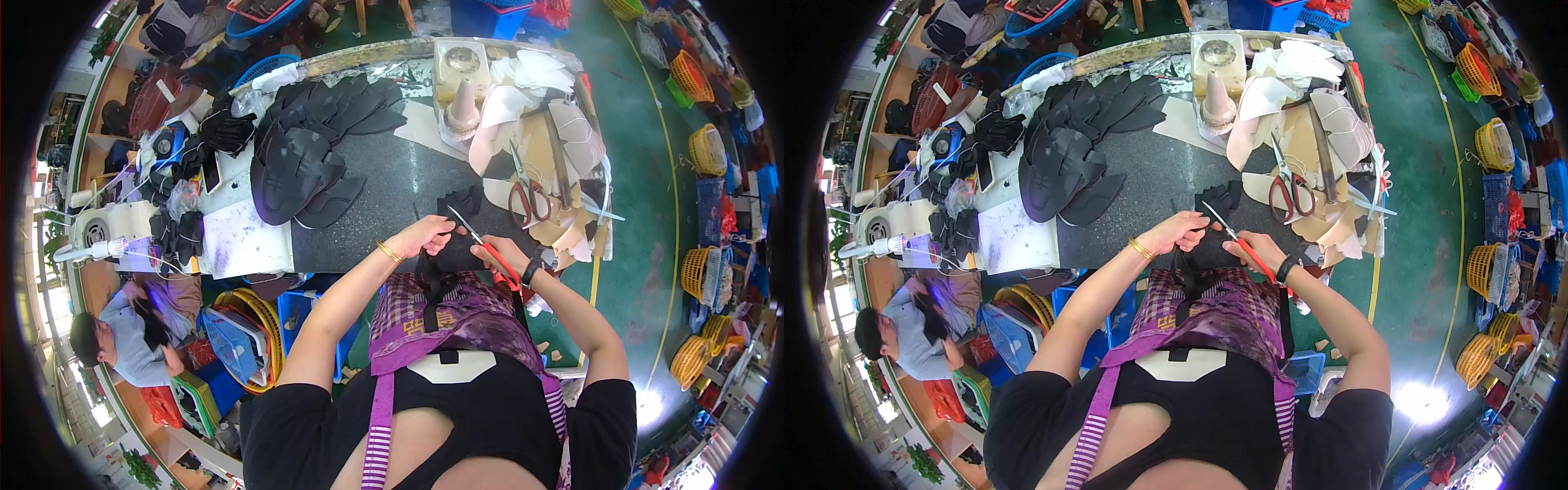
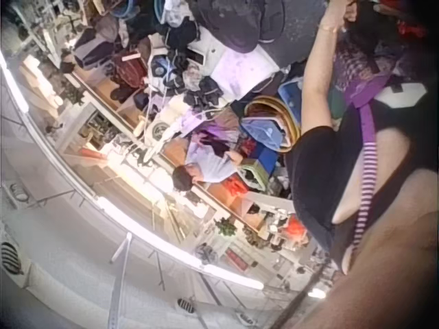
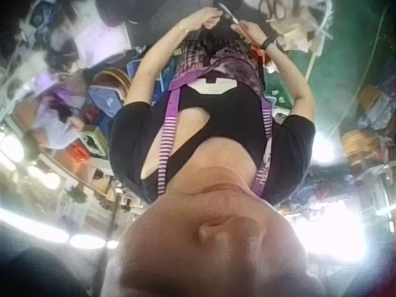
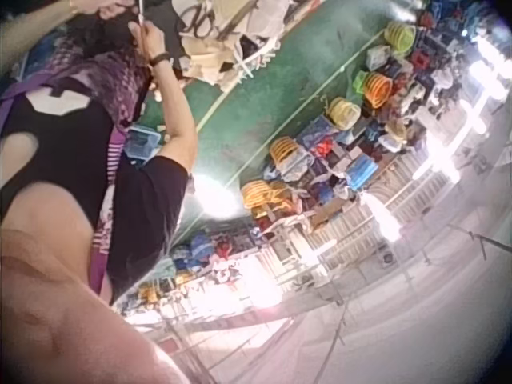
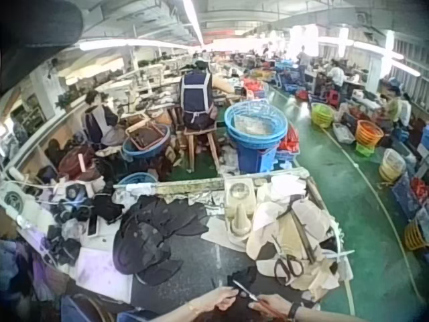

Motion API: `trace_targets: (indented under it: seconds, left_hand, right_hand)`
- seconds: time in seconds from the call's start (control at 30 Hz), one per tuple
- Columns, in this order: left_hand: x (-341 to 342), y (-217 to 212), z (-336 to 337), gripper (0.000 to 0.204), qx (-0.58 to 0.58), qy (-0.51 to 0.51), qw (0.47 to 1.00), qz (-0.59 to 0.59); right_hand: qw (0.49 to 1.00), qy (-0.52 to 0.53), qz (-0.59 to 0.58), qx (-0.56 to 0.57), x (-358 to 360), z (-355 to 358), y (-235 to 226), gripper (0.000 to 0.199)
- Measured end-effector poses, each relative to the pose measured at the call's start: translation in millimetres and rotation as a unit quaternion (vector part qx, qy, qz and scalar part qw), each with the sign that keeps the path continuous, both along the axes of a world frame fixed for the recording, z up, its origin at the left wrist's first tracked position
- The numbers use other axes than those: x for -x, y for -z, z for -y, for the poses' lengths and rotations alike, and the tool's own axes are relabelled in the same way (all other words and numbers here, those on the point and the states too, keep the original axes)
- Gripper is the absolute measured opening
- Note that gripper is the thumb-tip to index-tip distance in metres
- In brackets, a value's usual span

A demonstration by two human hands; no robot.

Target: The person applies glue to black shoe components with an applicator, cuts a black strap into segments using scissors, and attaches the cut pieces onto the shoe components by hand.

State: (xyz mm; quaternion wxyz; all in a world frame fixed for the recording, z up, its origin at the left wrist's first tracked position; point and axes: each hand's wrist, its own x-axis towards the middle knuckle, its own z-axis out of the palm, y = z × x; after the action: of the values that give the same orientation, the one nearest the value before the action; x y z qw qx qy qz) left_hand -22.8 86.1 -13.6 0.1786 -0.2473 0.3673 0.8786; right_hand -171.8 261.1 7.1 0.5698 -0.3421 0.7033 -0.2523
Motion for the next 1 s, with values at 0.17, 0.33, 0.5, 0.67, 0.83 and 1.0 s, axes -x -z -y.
trace_targets:
  seconds: [0.17, 0.33, 0.5, 0.67, 0.83, 1.0]
  left_hand:
    - [1.1, 4.2, 3.2, 0.026, -0.017, 0.012, 1.0, 0.015]
    - [-7.8, 10.1, 3.4, 0.028, -0.031, 0.016, 0.999, 0.018]
    - [-9.8, -26.7, -7.6, 0.032, 0.028, 0.109, 0.992, -0.047]
    - [-3.2, -47.1, -9.3, 0.026, 0.054, 0.118, 0.983, -0.126]
    - [-16.1, -60.7, -1.4, 0.022, 0.052, 0.146, 0.985, -0.078]
    - [-12.2, -71.5, 1.7, 0.025, 0.072, 0.077, 0.99, -0.088]
  right_hand:
    - [0.999, 0.005, 0.016, -0.028, -0.3, 11.7, -6.2, 0.046]
    - [0.998, -0.044, -0.022, -0.03, -4.3, 12.3, -12.4, 0.035]
    - [0.987, 0.088, 0.037, 0.133, -1.8, 10.1, -3.9, 0.035]
    - [0.981, 0.073, 0.06, 0.17, 2.3, 31.3, -50.8, 0.036]
    - [0.969, 0.116, 0.059, 0.209, 27.9, 36.8, -62.9, 0.035]
    - [0.967, 0.109, 0.0, 0.228, 33.5, 41.1, -69.4, 0.032]
